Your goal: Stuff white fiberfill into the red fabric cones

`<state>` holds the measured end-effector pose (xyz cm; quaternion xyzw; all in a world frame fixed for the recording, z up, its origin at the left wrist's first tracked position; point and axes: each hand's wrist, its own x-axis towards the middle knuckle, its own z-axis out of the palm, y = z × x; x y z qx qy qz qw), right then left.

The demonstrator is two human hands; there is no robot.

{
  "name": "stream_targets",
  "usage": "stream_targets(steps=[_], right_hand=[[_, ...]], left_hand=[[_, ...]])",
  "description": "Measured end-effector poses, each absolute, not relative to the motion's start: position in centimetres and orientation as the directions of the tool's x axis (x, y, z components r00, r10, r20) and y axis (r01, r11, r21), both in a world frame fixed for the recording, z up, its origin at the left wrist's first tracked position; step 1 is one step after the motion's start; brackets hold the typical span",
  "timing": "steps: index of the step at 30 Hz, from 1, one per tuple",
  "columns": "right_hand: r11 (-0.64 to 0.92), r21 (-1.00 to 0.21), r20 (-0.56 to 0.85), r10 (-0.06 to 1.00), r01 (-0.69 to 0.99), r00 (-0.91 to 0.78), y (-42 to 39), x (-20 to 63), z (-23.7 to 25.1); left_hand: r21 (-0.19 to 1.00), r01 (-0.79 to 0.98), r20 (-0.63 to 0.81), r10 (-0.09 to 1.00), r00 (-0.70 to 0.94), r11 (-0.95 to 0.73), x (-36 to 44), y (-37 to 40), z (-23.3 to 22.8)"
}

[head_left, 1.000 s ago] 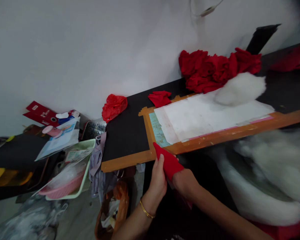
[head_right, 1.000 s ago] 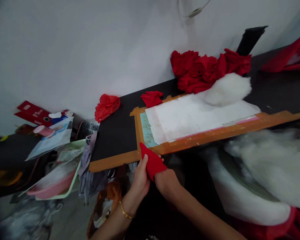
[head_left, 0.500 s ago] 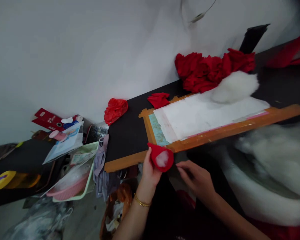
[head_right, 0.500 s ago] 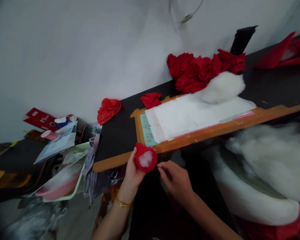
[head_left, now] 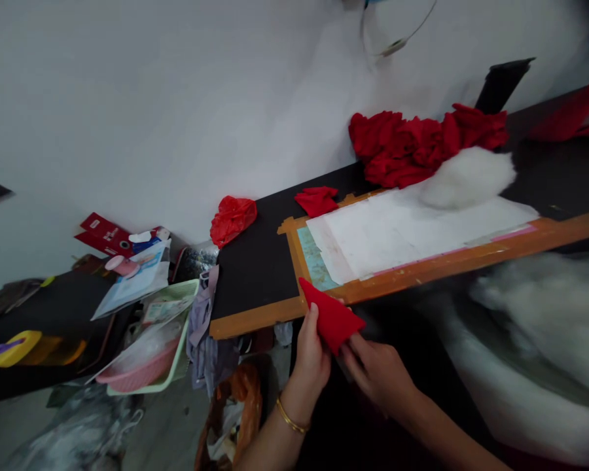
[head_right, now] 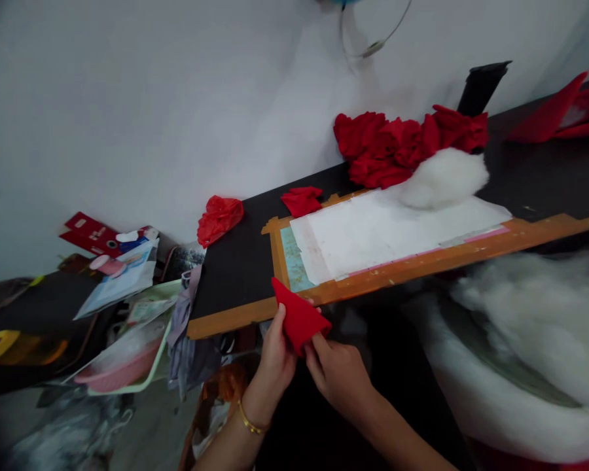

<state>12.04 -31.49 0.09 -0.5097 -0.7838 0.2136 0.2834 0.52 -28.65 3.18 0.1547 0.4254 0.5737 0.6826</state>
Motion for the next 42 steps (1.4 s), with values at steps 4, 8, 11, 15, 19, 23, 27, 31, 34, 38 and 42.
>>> stream_targets(steps=[4,8,11,15,19,23,27,31,34,38,42], right_hand=[[0.376,-0.816,0.212,0.901,0.440,-0.378,-30.6,11.6,1.3],[0.266,-0.923,0.208,0.952,0.277,-0.223,-30.7,13.4,2.3],[0.190,-0.928,0.214,0.976,0.321,0.039,-30.3,14.8,2.3],[0.185,-0.908,0.193,0.981,0.376,-0.015,-29.3,14.3,2.3],[0.172,-0.822,0.154,0.985,0.542,-0.078,-28.7,12.4,2.5],[0.255,-0.738,0.212,0.967,0.625,-0.143,-28.4,11.9,1.7],[0.246,-0.804,0.234,0.968,0.541,-0.092,-28.1,12.7,0.4],[0.166,-0.914,0.157,0.986,0.370,-0.054,-27.8,13.3,0.1],[0.127,-0.924,0.131,0.991,0.361,-0.015,-27.7,13.2,0.5],[0.126,-0.968,0.119,0.992,0.218,-0.048,-27.6,13.2,0.4],[-0.002,-1.000,0.000,0.992,-0.019,-0.125,-27.4,14.1,-0.4]], left_hand=[[0.704,-0.648,-0.386,0.923,-0.007,0.290,0.2,-28.5,3.2],[0.575,-0.755,-0.437,0.899,0.042,0.315,-1.1,-27.3,3.1],[0.492,-0.804,-0.466,0.881,0.080,0.333,-1.8,-26.6,3.0],[0.481,-0.787,-0.474,0.870,0.138,0.387,-1.4,-26.7,3.2],[0.530,-0.757,-0.574,0.819,0.012,0.382,-0.2,-27.8,3.5],[0.680,-0.657,-0.496,0.864,-0.085,0.326,0.9,-29.2,3.2],[0.706,-0.635,-0.476,0.874,-0.099,0.313,1.2,-29.4,2.4],[0.678,-0.651,-0.484,0.874,-0.045,0.341,0.5,-29.0,2.0],[0.723,-0.581,-0.448,0.894,0.016,0.373,-0.1,-29.0,2.2],[0.761,-0.547,-0.433,0.901,-0.029,0.348,-0.2,-29.1,2.4],[0.756,-0.590,-0.421,0.901,-0.107,0.283,-0.8,-28.7,2.2]])
